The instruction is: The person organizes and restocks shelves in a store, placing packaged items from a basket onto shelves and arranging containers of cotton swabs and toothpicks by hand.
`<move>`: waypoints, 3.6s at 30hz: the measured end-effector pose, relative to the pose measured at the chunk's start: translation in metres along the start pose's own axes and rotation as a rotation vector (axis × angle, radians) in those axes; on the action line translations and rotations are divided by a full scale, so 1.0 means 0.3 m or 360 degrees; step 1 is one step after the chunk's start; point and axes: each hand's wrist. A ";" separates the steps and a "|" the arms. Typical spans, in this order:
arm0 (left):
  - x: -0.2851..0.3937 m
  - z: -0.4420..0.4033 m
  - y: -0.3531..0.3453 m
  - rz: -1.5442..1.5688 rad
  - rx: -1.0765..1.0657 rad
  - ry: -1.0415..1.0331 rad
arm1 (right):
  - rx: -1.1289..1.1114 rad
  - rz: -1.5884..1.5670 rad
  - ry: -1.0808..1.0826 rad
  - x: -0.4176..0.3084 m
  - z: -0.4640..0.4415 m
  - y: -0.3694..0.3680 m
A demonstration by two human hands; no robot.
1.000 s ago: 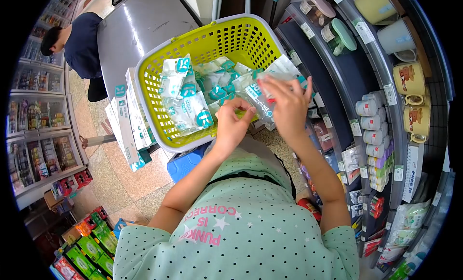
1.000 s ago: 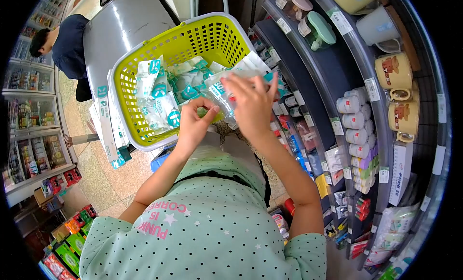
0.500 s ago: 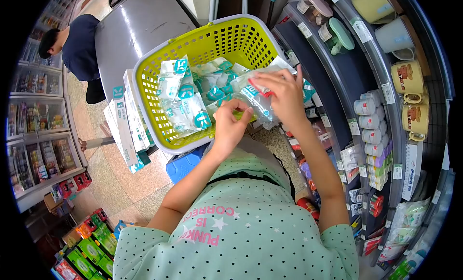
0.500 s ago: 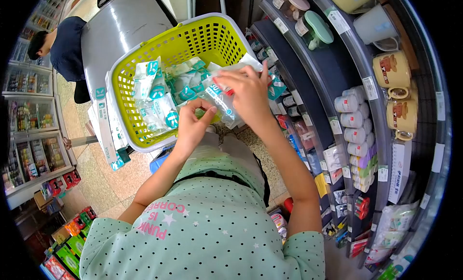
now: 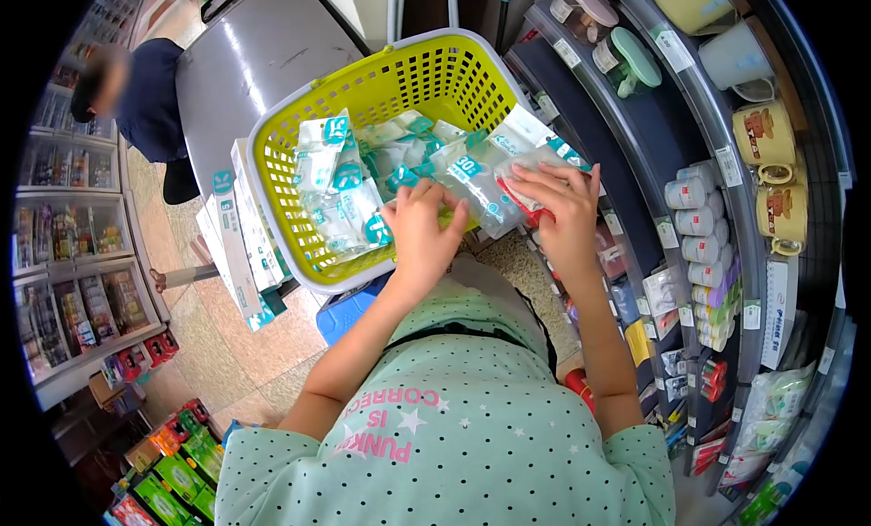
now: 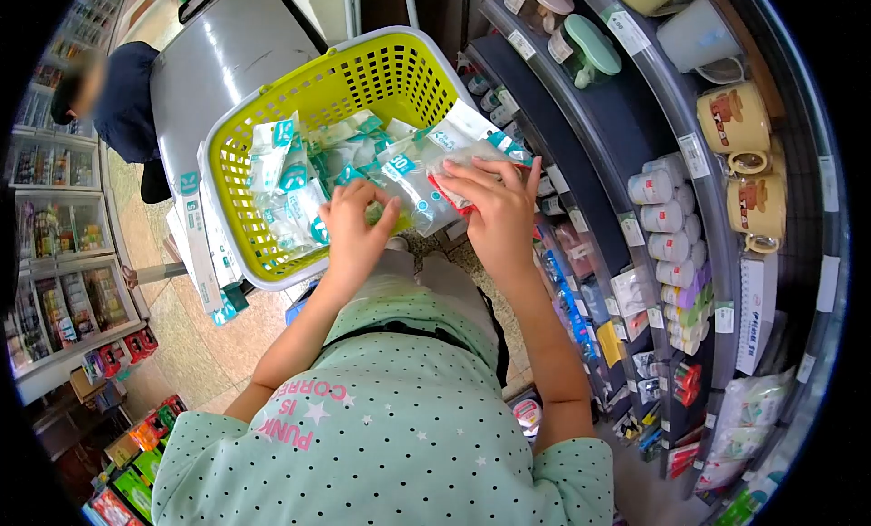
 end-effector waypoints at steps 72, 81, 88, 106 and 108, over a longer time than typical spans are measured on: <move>-0.018 -0.104 0.016 0.1537 -0.0585 0.0663 | 0.0503 -0.0096 -0.0067 -0.043 0.161 0.001; -0.021 -0.088 0.020 0.1490 -0.0582 0.0531 | 0.0532 -0.0117 -0.0095 -0.053 0.177 -0.010; -0.049 -0.086 0.005 0.1144 -0.0383 0.0335 | 0.0550 -0.0145 -0.0157 -0.041 0.187 -0.033; -0.020 -0.039 -0.016 0.1027 -0.0242 0.0206 | 0.0515 -0.0237 -0.0195 -0.037 0.172 -0.026; -0.005 -0.035 -0.024 0.1266 -0.0286 0.0354 | 0.0520 -0.0259 -0.0191 -0.037 0.175 -0.027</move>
Point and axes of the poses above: each hand's wrist, its own z-axis away from the middle knuckle, its own y-axis out of the back of the hand, x = y × z, and after that the axes turned 5 degrees about x, right-handed
